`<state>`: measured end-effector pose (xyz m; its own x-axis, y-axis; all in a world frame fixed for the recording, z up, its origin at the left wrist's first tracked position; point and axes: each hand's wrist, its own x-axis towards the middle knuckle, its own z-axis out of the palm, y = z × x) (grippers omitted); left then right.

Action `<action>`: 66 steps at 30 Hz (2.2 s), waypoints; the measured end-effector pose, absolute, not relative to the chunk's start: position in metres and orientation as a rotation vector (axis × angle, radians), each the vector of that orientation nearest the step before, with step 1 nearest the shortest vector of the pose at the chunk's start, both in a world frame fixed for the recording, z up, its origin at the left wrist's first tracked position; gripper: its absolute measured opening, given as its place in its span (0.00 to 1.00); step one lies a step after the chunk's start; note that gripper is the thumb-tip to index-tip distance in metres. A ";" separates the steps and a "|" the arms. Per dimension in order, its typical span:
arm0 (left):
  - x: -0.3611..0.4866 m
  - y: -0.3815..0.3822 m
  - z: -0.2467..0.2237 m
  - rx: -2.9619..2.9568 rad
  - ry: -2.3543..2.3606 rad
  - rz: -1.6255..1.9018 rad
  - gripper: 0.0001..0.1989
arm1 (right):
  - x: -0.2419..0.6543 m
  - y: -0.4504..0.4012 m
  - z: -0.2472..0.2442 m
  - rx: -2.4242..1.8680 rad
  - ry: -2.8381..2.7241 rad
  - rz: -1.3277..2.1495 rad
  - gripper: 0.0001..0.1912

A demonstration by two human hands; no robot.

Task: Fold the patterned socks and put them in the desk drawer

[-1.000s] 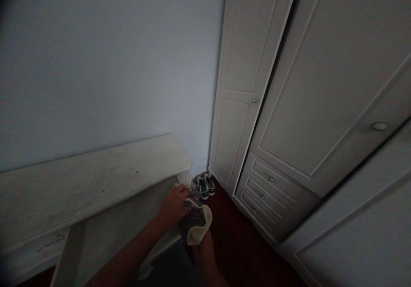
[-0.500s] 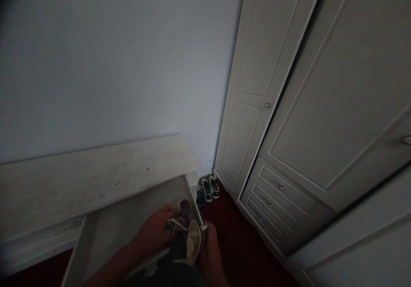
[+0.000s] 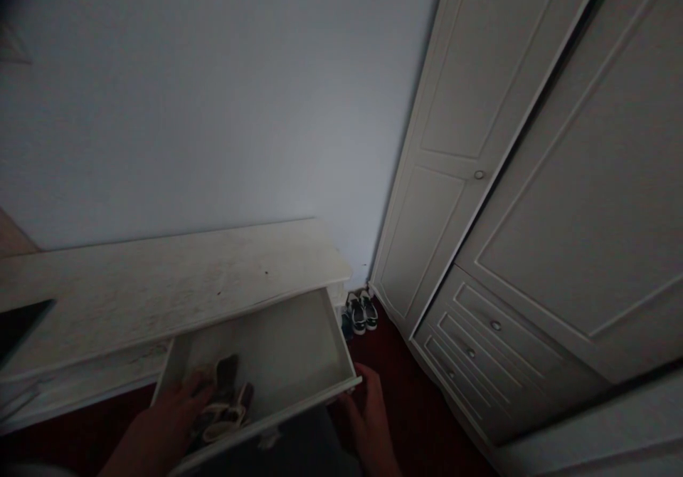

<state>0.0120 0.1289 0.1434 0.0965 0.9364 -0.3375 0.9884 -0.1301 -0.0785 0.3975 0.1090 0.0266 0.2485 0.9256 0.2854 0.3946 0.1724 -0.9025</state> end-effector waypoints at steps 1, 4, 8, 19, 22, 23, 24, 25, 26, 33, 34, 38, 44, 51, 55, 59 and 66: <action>0.016 0.134 0.145 2.215 1.946 -0.442 0.36 | 0.402 0.111 0.031 -1.429 -1.368 0.578 0.31; 0.027 0.161 0.151 2.263 1.823 -0.386 0.31 | 0.411 0.116 0.048 -1.453 -1.568 0.386 0.31; 0.040 0.200 0.153 2.409 1.702 -0.308 0.28 | 0.408 0.119 0.068 -1.380 -1.980 0.120 0.11; 0.118 0.267 0.145 2.333 1.956 0.053 0.25 | 0.391 0.117 0.069 -1.465 -1.965 -0.028 0.06; 0.141 0.273 0.144 2.371 1.847 0.107 0.25 | 0.390 0.116 0.068 -1.497 -1.944 -0.007 0.08; 0.147 0.271 0.142 2.387 1.793 0.110 0.25 | 0.390 0.115 0.069 -1.503 -1.943 -0.003 0.08; 0.152 0.269 0.141 2.404 1.733 0.105 0.28 | 0.390 0.114 0.070 -1.509 -1.945 0.000 0.08; 0.155 0.265 0.138 2.424 1.666 0.093 0.33 | 0.389 0.114 0.071 -1.511 -1.944 -0.002 0.08; 0.157 0.260 0.136 2.444 1.592 0.069 0.40 | 0.389 0.114 0.072 -1.514 -1.940 -0.007 0.08; 0.113 0.225 0.129 2.546 1.289 -0.165 0.47 | 0.386 0.116 0.078 -1.524 -1.921 0.039 0.07; 0.103 0.221 0.130 2.542 1.325 -0.199 0.45 | 0.386 0.116 0.078 -1.524 -1.918 0.059 0.06; 0.063 0.219 0.134 2.475 1.691 -0.184 0.40 | 0.386 0.118 0.076 -1.511 -1.911 0.104 0.05; 0.051 0.238 0.129 2.357 1.954 -0.110 0.31 | 0.387 0.115 0.074 -1.503 -1.907 0.069 0.09; 0.105 0.272 0.138 2.469 1.828 0.049 0.30 | 0.388 0.114 0.072 -1.488 -1.918 0.035 0.15; 0.146 0.276 0.136 2.514 1.678 0.073 0.30 | 0.388 0.114 0.072 -1.497 -1.913 0.035 0.16; 0.170 0.263 0.133 2.571 1.435 0.062 0.34 | 0.388 0.114 0.072 -1.484 -1.917 0.018 0.16; 0.148 0.226 0.132 2.563 1.221 0.034 0.32 | 0.387 0.114 0.080 -1.493 -1.955 -0.024 0.15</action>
